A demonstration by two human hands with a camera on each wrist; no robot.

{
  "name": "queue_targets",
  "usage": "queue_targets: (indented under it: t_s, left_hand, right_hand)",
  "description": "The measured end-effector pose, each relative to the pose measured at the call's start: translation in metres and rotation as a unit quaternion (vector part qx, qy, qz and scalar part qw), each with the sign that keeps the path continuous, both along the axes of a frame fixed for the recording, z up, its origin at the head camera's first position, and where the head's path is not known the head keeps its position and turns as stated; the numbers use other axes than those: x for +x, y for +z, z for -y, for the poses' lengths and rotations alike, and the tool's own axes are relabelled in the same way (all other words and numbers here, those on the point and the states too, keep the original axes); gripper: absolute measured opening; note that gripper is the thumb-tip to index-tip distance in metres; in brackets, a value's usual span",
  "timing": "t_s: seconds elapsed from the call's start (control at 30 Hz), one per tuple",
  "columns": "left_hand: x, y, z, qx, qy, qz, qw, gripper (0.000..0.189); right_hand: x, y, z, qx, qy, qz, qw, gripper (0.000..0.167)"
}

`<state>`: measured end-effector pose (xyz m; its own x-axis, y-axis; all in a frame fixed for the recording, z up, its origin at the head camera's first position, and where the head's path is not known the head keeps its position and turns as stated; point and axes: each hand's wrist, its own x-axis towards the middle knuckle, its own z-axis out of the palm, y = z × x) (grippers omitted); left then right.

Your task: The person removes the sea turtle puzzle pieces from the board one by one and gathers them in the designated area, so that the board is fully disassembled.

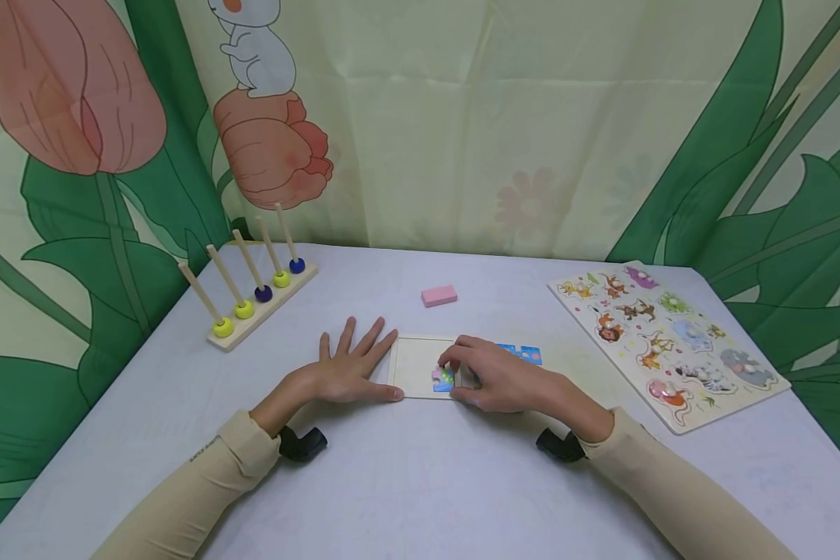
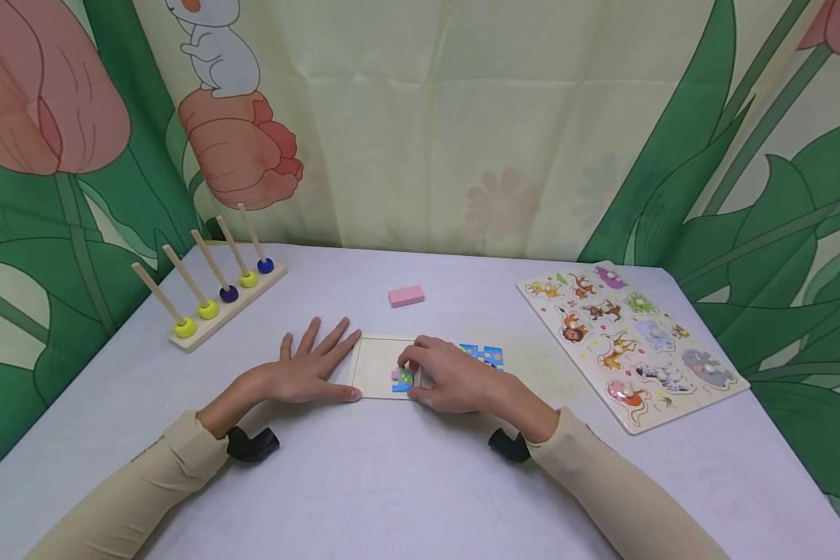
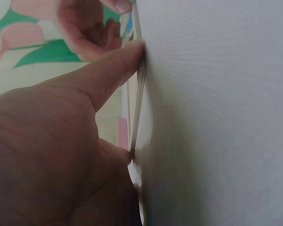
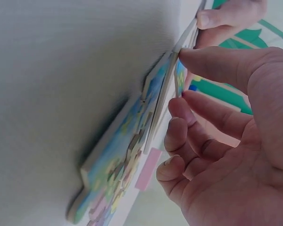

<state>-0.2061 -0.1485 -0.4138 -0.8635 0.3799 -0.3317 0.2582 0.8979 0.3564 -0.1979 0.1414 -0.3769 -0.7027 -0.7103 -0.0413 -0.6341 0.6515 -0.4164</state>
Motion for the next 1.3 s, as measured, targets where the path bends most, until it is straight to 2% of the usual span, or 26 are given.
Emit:
queue_targets:
  t_s: [0.37,0.67,1.07,1.3]
  left_hand:
    - [0.0,0.0,0.0,0.003,0.0,-0.003,1.0,0.109]
    - [0.0,0.0,-0.001,0.004,0.002,0.001,1.0,0.108]
    - [-0.003,-0.005,0.002,0.003,-0.004,0.001,1.0,0.11]
    - [-0.003,-0.009,0.004,0.006,-0.008,-0.009,0.9999,0.11]
  right_hand:
    - [-0.002,0.001,0.003,-0.006,0.009,-0.017,0.9998,0.035]
    - [0.001,-0.001,0.003,-0.006,-0.012,-0.012,0.9998,0.034]
    - [0.004,-0.005,-0.018,-0.029,-0.03,-0.014,0.999,0.032]
    - [0.008,-0.007,-0.038,-0.026,-0.055,-0.007,0.9981,0.031]
